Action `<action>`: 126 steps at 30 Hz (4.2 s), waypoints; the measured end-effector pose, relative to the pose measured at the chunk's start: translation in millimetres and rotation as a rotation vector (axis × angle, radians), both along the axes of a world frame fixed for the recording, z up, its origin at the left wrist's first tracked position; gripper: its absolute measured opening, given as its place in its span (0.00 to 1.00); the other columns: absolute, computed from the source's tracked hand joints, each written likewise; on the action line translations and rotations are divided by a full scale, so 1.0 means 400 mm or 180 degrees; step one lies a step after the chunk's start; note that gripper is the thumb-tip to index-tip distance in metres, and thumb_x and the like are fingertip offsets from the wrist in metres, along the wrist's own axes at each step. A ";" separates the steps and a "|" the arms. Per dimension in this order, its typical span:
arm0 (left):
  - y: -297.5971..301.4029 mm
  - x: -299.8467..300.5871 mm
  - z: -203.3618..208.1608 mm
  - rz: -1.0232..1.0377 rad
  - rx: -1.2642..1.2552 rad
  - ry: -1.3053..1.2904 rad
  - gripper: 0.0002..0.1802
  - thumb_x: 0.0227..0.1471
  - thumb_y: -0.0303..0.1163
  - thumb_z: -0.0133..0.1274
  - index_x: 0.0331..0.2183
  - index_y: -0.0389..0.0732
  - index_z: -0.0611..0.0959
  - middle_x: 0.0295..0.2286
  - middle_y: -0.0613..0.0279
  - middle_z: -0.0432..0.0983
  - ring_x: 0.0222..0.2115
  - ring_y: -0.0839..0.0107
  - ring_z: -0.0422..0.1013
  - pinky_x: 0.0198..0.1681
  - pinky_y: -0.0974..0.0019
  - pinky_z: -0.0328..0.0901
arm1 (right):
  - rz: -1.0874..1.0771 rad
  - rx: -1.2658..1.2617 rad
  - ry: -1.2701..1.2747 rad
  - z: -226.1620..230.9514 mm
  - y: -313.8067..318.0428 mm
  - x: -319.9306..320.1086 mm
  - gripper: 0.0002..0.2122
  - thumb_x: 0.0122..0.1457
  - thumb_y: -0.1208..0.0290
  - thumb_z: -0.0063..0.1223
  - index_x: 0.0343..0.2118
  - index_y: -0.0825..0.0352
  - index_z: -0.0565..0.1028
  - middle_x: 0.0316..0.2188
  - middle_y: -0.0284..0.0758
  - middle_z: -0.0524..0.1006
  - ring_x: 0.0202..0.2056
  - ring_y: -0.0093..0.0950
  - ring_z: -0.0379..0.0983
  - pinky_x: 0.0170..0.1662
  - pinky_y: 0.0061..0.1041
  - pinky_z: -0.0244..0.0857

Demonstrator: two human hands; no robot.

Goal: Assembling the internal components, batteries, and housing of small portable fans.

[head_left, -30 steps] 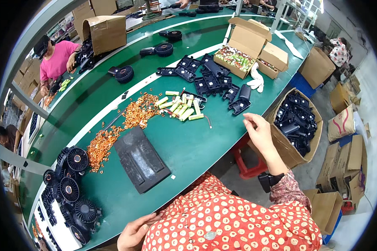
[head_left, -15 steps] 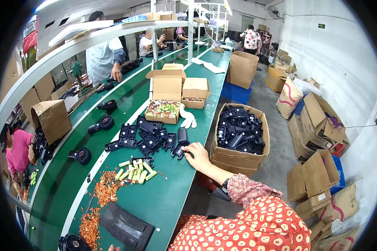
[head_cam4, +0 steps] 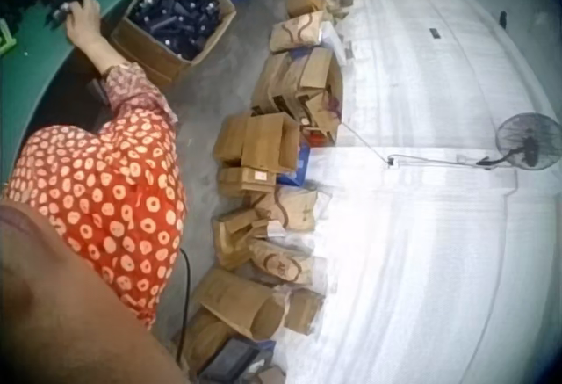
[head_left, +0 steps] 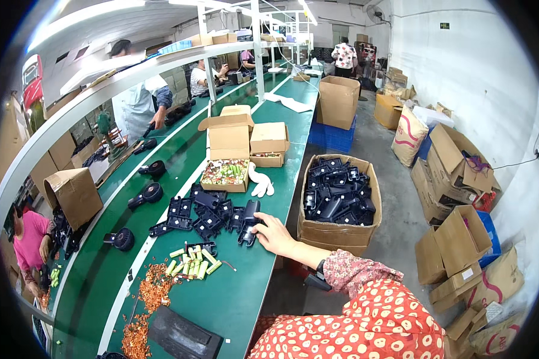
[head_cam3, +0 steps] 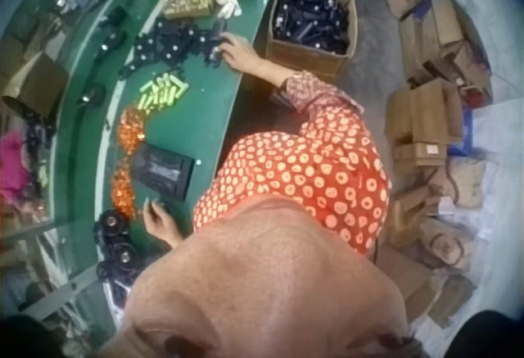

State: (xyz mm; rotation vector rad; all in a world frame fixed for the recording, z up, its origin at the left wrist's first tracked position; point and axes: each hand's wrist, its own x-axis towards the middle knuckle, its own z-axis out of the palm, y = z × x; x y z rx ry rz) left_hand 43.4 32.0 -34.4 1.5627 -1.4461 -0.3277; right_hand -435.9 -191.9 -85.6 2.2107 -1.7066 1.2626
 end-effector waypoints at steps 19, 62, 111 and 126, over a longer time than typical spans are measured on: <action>0.001 -0.005 0.007 -0.0027 -0.0047 0.0135 0.12 0.61 0.23 0.54 0.45 0.31 0.82 0.31 0.59 0.80 0.29 0.75 0.73 0.35 0.73 0.70 | -0.0559 -0.0012 -0.1059 0.038 -0.059 0.103 0.13 0.51 0.65 0.66 0.31 0.67 0.72 0.55 0.49 0.67 0.58 0.48 0.65 0.59 0.41 0.61; 0.020 -0.020 0.032 0.0024 0.0202 0.0286 0.12 0.62 0.23 0.53 0.46 0.30 0.81 0.33 0.57 0.80 0.31 0.74 0.74 0.36 0.73 0.70 | -0.0187 -0.0180 -0.0241 0.004 0.107 0.127 0.22 0.51 0.61 0.65 0.45 0.68 0.73 0.47 0.42 0.73 0.52 0.43 0.68 0.57 0.41 0.60; -0.174 -0.186 0.215 -0.0713 0.0335 -0.3323 0.05 0.49 0.29 0.56 0.25 0.40 0.83 0.26 0.58 0.76 0.31 0.57 0.73 0.36 0.58 0.69 | 0.3587 0.0665 -0.0352 0.004 0.172 0.665 0.40 0.46 0.60 0.66 0.61 0.73 0.63 0.67 0.52 0.55 0.70 0.49 0.44 0.68 0.50 0.44; -0.193 -0.187 0.217 -0.0690 0.0322 -0.3362 0.04 0.47 0.28 0.57 0.24 0.39 0.83 0.26 0.58 0.78 0.32 0.59 0.74 0.36 0.60 0.70 | 0.3552 0.0493 -0.0408 -0.005 0.152 0.669 0.42 0.44 0.59 0.67 0.62 0.71 0.61 0.67 0.51 0.55 0.69 0.48 0.46 0.68 0.49 0.44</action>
